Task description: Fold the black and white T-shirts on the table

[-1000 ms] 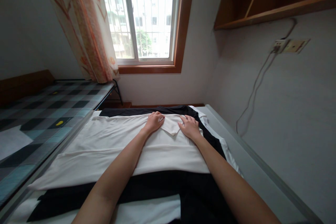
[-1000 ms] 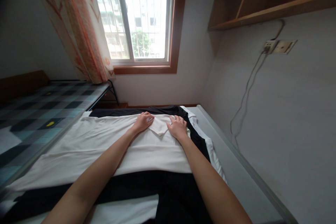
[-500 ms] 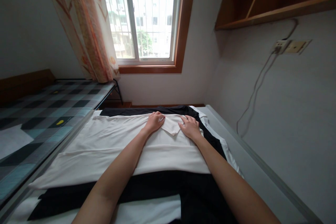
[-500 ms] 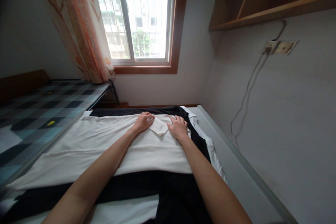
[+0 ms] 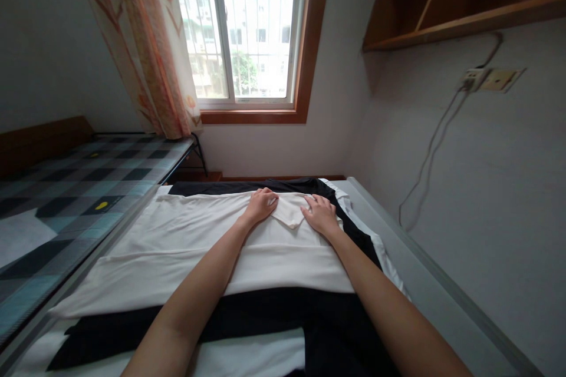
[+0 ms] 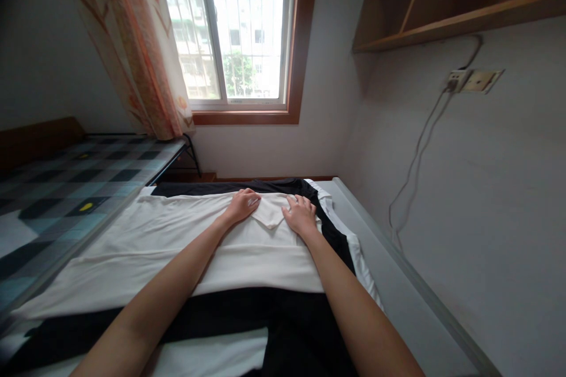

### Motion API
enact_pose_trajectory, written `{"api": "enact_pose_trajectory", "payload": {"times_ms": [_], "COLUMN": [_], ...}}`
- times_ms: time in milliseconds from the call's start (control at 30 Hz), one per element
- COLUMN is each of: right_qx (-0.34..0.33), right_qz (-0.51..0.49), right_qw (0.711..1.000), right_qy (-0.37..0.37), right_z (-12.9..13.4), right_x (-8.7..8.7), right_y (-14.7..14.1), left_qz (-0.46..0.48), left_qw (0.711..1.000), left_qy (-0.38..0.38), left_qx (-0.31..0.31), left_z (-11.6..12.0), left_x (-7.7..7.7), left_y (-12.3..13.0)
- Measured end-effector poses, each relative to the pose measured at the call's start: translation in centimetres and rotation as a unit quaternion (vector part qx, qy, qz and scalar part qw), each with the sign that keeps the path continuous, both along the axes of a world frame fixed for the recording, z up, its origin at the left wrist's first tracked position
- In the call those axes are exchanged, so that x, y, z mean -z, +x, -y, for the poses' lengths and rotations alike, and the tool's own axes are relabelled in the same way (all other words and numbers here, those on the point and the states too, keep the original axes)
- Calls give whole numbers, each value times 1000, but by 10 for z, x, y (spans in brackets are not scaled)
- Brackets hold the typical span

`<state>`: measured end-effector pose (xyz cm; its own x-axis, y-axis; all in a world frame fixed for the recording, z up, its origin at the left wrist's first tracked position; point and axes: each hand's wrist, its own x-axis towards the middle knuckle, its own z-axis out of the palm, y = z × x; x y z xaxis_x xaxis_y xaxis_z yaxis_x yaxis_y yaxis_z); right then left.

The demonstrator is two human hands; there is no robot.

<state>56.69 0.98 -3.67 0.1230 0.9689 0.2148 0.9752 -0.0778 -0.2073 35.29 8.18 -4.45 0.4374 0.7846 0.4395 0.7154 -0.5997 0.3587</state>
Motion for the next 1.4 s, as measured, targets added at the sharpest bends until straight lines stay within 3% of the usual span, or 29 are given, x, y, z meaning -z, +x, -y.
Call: {"api": "enact_pose_trajectory", "payload": {"times_ms": [633, 767, 867, 1000, 1133, 1400], "right_qx": [-5, 1, -65, -143, -145, -144], "right_qz": [-11, 17, 37, 45, 36, 25], "right_qw": [1000, 998, 992, 987, 989, 989], "right_qy": [1, 68, 106, 57, 20, 10], "right_z": [0, 1, 0, 0, 0, 1], "right_x": [1, -1, -2, 2, 4, 1], "right_y": [1, -3, -7, -10, -10, -11], "left_qz": [-1, 0, 8, -16, -75, -122], "left_qw": [1000, 1000, 999, 998, 993, 987], "left_qy": [-7, 6, 48, 56, 26, -21], "left_qx": [5, -5, -21, 30, 89, 98], "left_z": [1, 4, 7, 11, 14, 14], "left_x": [0, -6, -14, -14, -3, 2], "left_y": [-1, 0, 3, 10, 13, 11]}}
